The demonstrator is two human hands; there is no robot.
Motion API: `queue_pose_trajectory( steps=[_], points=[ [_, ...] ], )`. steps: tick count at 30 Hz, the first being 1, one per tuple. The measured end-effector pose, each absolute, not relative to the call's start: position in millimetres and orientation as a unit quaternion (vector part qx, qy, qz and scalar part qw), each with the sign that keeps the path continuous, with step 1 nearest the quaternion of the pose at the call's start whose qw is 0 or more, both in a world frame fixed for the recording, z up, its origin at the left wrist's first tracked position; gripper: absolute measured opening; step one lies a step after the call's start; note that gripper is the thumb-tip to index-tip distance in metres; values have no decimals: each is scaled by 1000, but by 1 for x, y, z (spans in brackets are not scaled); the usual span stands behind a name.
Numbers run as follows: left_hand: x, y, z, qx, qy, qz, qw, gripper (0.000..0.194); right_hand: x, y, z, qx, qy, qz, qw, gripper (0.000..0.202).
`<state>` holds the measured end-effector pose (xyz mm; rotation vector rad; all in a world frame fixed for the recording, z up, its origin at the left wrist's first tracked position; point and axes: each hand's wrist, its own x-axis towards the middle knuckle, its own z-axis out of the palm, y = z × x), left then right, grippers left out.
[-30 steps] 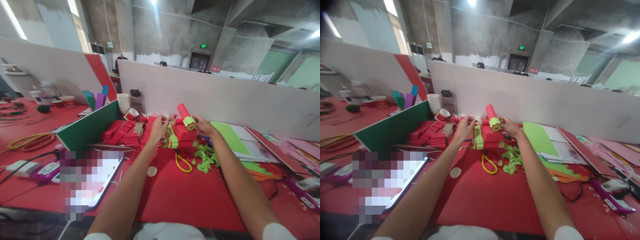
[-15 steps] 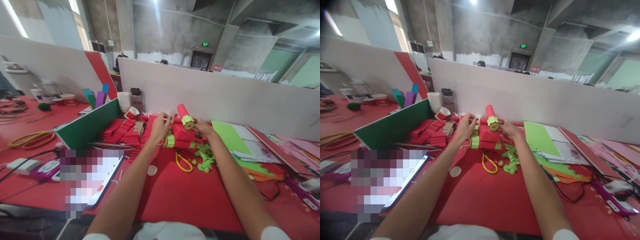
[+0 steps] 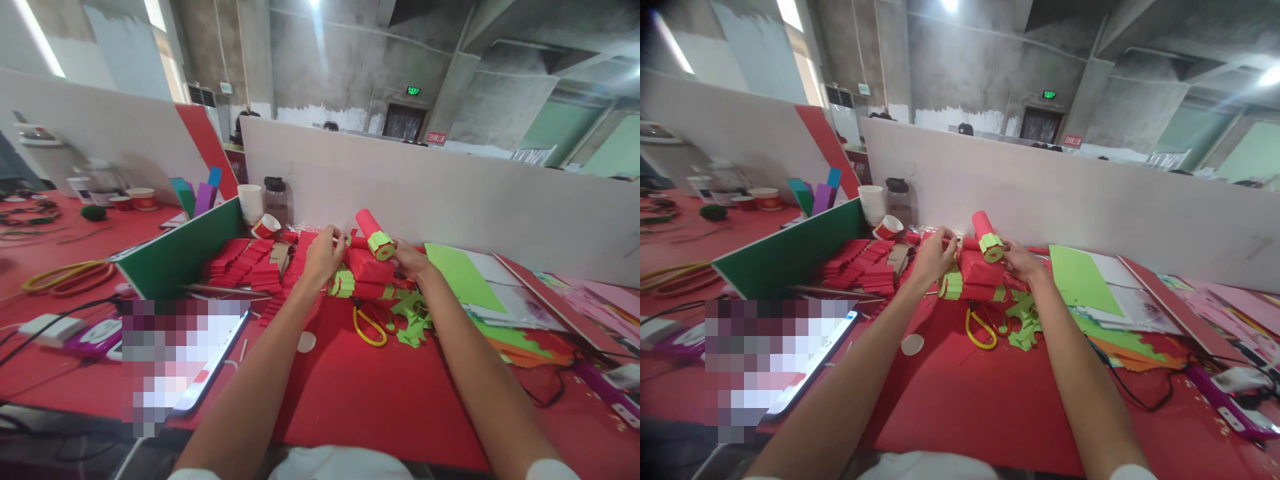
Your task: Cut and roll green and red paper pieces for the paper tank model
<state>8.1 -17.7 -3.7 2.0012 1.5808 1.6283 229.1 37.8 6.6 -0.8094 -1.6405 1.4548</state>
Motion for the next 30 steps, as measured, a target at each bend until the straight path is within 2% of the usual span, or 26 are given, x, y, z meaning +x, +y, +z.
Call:
queue_pose_trajectory(
  steps=[25,30],
  points=[
    [10,-18,-3,701,477,528,45,10,228,36,8,-318,-632,585,396,27],
    [10,-19,-2,709,468,524,51,10,228,35,9,-308,-631,590,399,29]
  ],
)
